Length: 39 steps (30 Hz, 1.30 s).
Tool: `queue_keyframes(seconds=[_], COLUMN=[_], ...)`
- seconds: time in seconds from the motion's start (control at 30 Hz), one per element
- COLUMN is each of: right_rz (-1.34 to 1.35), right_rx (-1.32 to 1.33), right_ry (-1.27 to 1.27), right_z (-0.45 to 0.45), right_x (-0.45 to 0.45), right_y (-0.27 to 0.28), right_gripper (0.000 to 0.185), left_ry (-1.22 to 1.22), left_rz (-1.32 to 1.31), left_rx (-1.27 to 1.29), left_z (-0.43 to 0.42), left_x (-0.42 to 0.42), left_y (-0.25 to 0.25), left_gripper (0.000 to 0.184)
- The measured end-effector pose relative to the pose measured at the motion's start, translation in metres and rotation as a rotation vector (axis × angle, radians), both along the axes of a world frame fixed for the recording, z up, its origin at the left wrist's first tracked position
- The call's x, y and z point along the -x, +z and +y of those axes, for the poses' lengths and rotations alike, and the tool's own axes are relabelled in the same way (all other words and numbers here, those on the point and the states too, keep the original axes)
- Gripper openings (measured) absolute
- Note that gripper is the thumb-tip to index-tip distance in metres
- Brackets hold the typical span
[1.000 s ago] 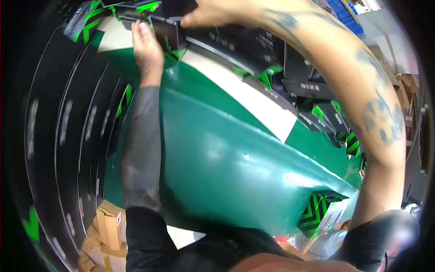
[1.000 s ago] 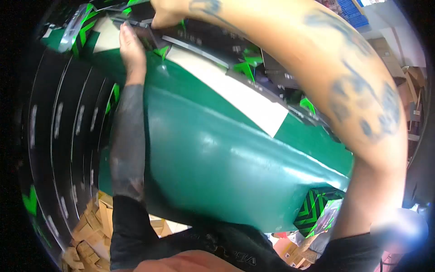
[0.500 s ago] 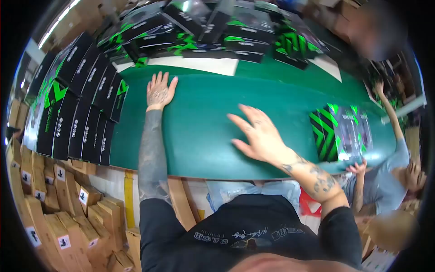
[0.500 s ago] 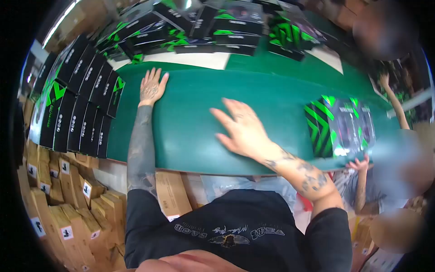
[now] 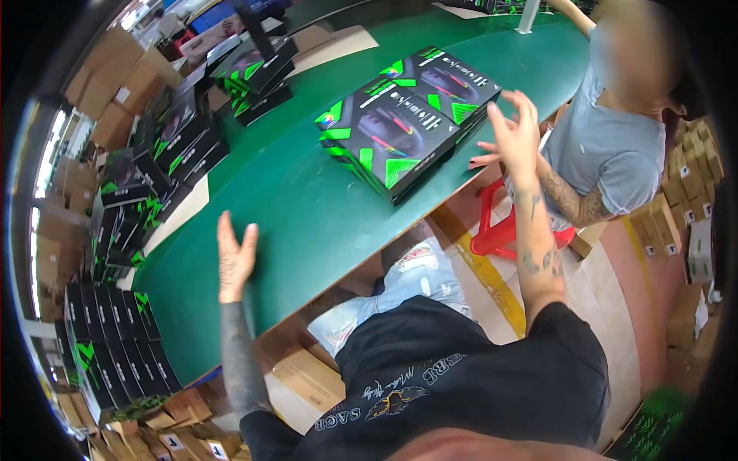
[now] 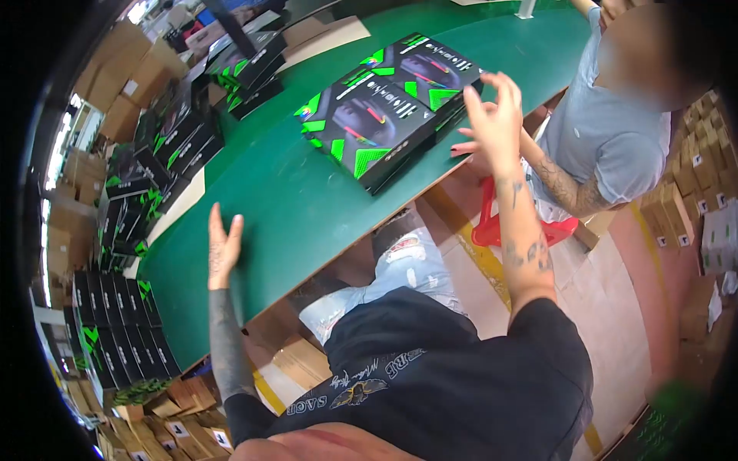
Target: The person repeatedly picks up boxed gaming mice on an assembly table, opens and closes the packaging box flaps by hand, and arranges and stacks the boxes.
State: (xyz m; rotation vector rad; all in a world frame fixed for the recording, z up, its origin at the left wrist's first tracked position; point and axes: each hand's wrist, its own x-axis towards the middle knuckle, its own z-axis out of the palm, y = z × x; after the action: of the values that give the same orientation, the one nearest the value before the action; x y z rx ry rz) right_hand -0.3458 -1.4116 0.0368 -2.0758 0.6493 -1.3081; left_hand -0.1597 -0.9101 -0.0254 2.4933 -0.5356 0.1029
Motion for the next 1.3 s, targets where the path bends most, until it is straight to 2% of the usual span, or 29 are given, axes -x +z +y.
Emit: queue_keyframes(seconds=[0.03,0.07,0.13,0.2,0.27,0.3,0.33,0.4,0.47,0.53,0.6,0.63,0.67,0.73,0.8,0.83,0.87,0.9,0.93,1.0,1.03,1.13,1.17,1.2,1.27,1.3], right_rz=[0.115,0.203,0.437,0.615,0.632,0.656,0.679,0.711,0.622,0.513,0.496,0.501,0.563,0.566,0.622,0.631,0.641,0.636,0.641,0.629,0.586,0.3,0.158,0.108,0.091,0.086], right_rx=[0.121,-0.253,-0.297,-0.909,-0.91,-0.845,-0.777,-0.623,-0.565,-0.656,-0.438,-0.463,-0.333,-0.17,-0.176,-0.146,-0.11,-0.017,0.023,0.107,0.167,-0.088,-0.548,-0.627,-0.597,-0.466], right_ry=[-0.036,0.021,0.227,0.623,0.55,0.748,0.946,1.039,1.122,1.17,1.239,1.277,1.289,1.325,1.228,1.146,1.067,0.953,0.871,0.714,0.632,0.755,0.909,1.09,1.068,1.09], right_z=[-0.05,-0.059,-0.126,-0.126,-0.086,-0.102,-0.117,-0.08,-0.029,0.028,0.075,0.092,0.108,0.118,0.122,0.127,0.132,0.142,0.151,0.164,0.167,0.18,0.191,0.191,0.215,0.223], right_x=[-0.017,-0.033,-0.073,-0.076,-0.067,-0.07,-0.075,-0.07,-0.07,-0.075,-0.082,-0.085,-0.088,-0.091,-0.094,-0.092,-0.093,-0.092,-0.09,-0.091,-0.09,-0.092,-0.092,-0.096,-0.096,-0.095], right_y=[-0.009,0.011,-0.005,0.018,0.044,0.025,0.008,0.004,-0.003,-0.013,-0.017,-0.018,-0.008,-0.005,0.009,0.015,0.018,0.018,0.02,0.026,0.025,0.044,0.05,0.047,0.049,0.049], right_gripper=[0.049,0.054,0.053,0.049,0.043,0.045,0.047,0.054,0.06,0.072,0.085,0.097,0.102,0.108,0.096,0.092,0.089,0.08,0.08,0.081,0.07,0.052,0.034,0.024,0.017,0.017], left_ry=[-0.045,-0.086,-0.151,-0.153,-0.198,-0.239,-0.169,-0.022,0.13,0.305,0.258,0.333,0.265,0.309,-0.013,-0.129,-0.041,0.044,0.128,0.104,0.097,0.153,0.275,0.277,0.447,0.517], left_rz=[0.114,0.229,0.43,0.605,0.637,0.611,0.378,0.501,0.712,0.626,0.472,0.489,0.346,0.227,0.198,0.004,-0.04,-0.111,-0.181,-0.256,-0.295,-0.255,-0.273,-0.329,-0.404,-0.465], left_rx=[0.122,0.245,0.478,0.617,0.684,0.692,0.451,0.831,1.044,1.172,1.187,1.1,0.898,0.716,0.488,0.048,-0.098,-0.093,-0.091,-0.096,-0.103,0.125,0.049,0.169,0.185,0.155], left_z=[-0.042,-0.081,-0.145,-0.187,-0.209,-0.214,-0.207,-0.175,-0.116,-0.071,-0.024,-0.005,0.023,0.021,0.036,0.032,0.016,0.011,0.009,0.008,0.01,0.021,0.019,0.019,0.014,0.016], left_x=[0.015,0.029,0.047,0.057,0.062,0.058,0.063,0.063,0.055,0.054,0.043,0.042,0.033,0.047,0.054,0.058,0.067,0.067,0.066,0.068,0.068,0.064,0.067,0.068,0.065,0.065], left_y=[0.011,0.021,0.03,0.034,0.029,0.019,0.033,0.02,0.017,0.04,0.042,0.049,0.042,0.072,0.077,0.087,0.093,0.084,0.077,0.079,0.08,0.079,0.084,0.081,0.079,0.072], left_gripper=[0.081,0.081,0.086,0.09,0.095,0.097,0.098,0.099,0.09,0.081,0.073,0.074,0.076,0.086,0.104,0.123,0.126,0.121,0.116,0.105,0.099,0.074,0.044,0.028,0.028,0.029])
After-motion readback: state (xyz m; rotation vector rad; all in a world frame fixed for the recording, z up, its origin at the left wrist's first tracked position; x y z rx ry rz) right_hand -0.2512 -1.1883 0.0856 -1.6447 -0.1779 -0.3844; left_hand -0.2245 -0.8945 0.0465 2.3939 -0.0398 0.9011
